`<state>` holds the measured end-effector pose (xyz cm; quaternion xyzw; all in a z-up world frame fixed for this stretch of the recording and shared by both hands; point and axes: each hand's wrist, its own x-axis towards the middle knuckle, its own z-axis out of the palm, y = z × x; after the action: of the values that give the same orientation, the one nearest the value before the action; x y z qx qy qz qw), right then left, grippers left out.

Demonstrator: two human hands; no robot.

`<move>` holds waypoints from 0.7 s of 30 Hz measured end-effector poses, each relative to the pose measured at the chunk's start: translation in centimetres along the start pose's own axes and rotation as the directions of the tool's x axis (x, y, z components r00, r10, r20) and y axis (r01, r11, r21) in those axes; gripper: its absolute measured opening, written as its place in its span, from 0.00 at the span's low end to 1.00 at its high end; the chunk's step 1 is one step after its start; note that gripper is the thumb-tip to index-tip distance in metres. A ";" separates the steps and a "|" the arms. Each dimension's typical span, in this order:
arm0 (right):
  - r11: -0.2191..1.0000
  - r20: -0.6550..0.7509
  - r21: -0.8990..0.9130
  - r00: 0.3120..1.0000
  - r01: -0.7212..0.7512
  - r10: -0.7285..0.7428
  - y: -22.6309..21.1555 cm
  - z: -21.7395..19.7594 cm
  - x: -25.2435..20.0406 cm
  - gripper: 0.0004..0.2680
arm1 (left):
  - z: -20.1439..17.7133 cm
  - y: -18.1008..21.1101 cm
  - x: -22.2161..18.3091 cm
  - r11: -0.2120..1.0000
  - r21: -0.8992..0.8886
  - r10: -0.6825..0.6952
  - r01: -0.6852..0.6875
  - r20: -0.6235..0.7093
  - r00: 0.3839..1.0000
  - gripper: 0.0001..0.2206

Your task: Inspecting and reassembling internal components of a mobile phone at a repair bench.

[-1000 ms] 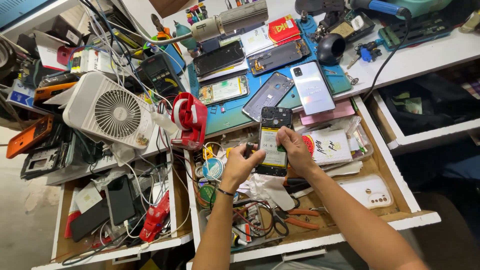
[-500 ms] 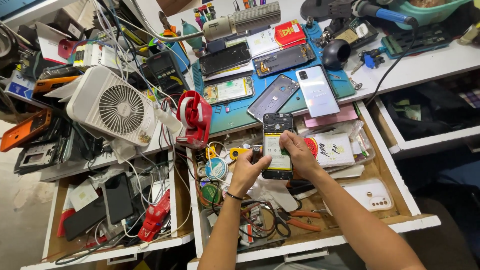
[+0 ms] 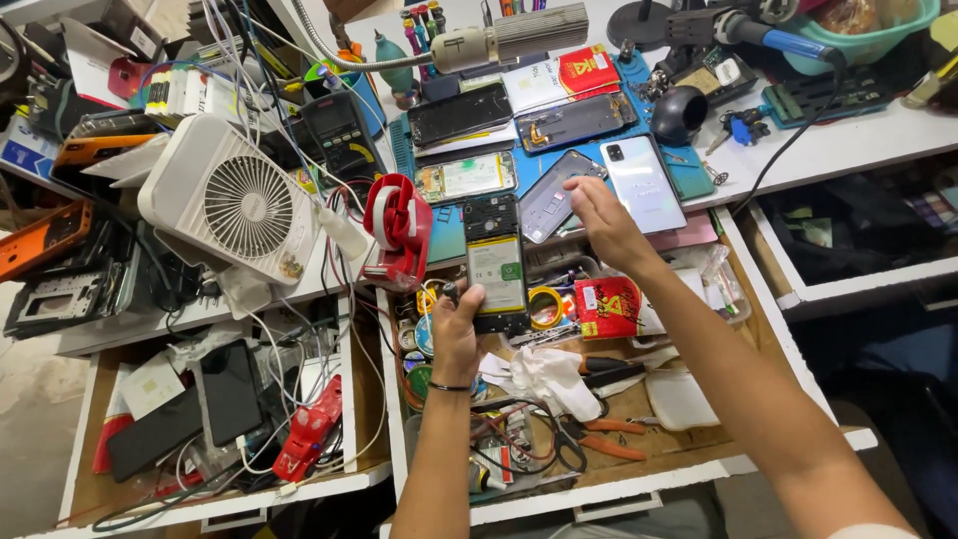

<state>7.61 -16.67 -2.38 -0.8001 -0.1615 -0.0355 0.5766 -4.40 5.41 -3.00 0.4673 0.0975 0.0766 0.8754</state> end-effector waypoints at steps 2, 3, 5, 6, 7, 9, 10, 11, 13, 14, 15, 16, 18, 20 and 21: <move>0.979 -0.003 -0.170 0.993 0.114 -0.117 1.7 0.7 2.3 0.14 | 0.0 0.6 -0.1 0.999 0.019 0.026 -0.026 -0.016 1.000 0.10; 0.917 0.018 -0.330 0.973 0.222 -0.229 2.6 1.1 3.4 0.15 | 0.0 0.9 -0.3 0.998 0.041 0.053 -0.052 -0.037 0.998 0.10; 0.890 0.040 -0.389 0.970 0.238 -0.242 3.7 2.0 5.0 0.15 | 0.0 0.8 -0.3 0.998 0.031 0.060 -0.058 -0.048 0.997 0.10; 0.860 0.062 -0.444 0.966 0.252 -0.251 4.3 2.5 5.8 0.15 | 0.0 0.8 -0.4 0.998 0.022 0.064 -0.063 -0.060 0.996 0.10; 0.862 0.060 -0.442 0.967 0.248 -0.248 4.4 2.7 6.2 0.15 | -0.5 0.4 0.0 0.998 0.024 0.061 -0.060 -0.060 0.996 0.10; 0.908 0.017 -0.344 0.969 0.238 -0.247 4.8 3.0 7.2 0.15 | -1.5 -0.4 0.8 0.998 -0.007 0.067 -0.067 -0.061 0.996 0.10; 0.909 0.016 -0.345 0.970 0.234 -0.243 4.0 2.4 7.2 0.15 | -1.4 -0.3 1.1 0.998 -0.007 0.063 -0.063 -0.061 0.996 0.10; 0.923 -0.009 -0.312 0.971 0.223 -0.237 3.3 2.0 7.1 0.15 | -1.5 -0.3 1.1 0.998 -0.010 0.065 -0.066 -0.069 0.996 0.10; 0.937 -0.026 -0.279 0.974 0.210 -0.226 2.4 1.3 6.7 0.14 | -1.8 -0.2 1.2 0.998 -0.015 0.064 -0.066 -0.085 0.994 0.10; 0.942 -0.046 -0.263 0.973 0.208 -0.227 2.1 0.9 6.3 0.13 | -1.8 -0.2 1.1 0.997 -0.014 0.079 -0.081 -0.088 0.993 0.09; 0.946 -0.074 -0.249 0.970 0.206 -0.230 1.7 0.3 6.1 0.13 | -1.6 0.0 1.3 0.995 -0.011 0.095 -0.096 -0.084 0.992 0.09; 0.946 -0.073 -0.250 0.971 0.205 -0.229 1.8 0.3 5.4 0.13 | -1.6 0.1 1.2 0.995 -0.013 0.093 -0.095 -0.085 0.992 0.09; 0.993 -0.143 -0.116 0.989 0.019 -0.036 2.1 0.4 3.8 0.09 | -1.3 0.4 0.9 0.992 0.052 0.117 -0.114 -0.076 0.990 0.09; 0.988 -0.017 0.115 0.994 -0.105 0.107 1.6 2.0 -0.6 0.11 | 0.1 1.3 -0.4 0.989 0.101 0.110 -0.104 -0.051 0.993 0.10; 0.914 0.149 0.320 0.966 -0.251 0.214 1.3 2.9 -2.6 0.15 | 0.7 1.8 -1.1 0.984 0.152 0.103 -0.097 -0.035 0.994 0.10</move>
<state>5.15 -14.89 -5.21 -0.7043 -0.1006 0.1059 0.6947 -5.36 5.65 -1.01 0.5344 0.0979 0.1228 0.8305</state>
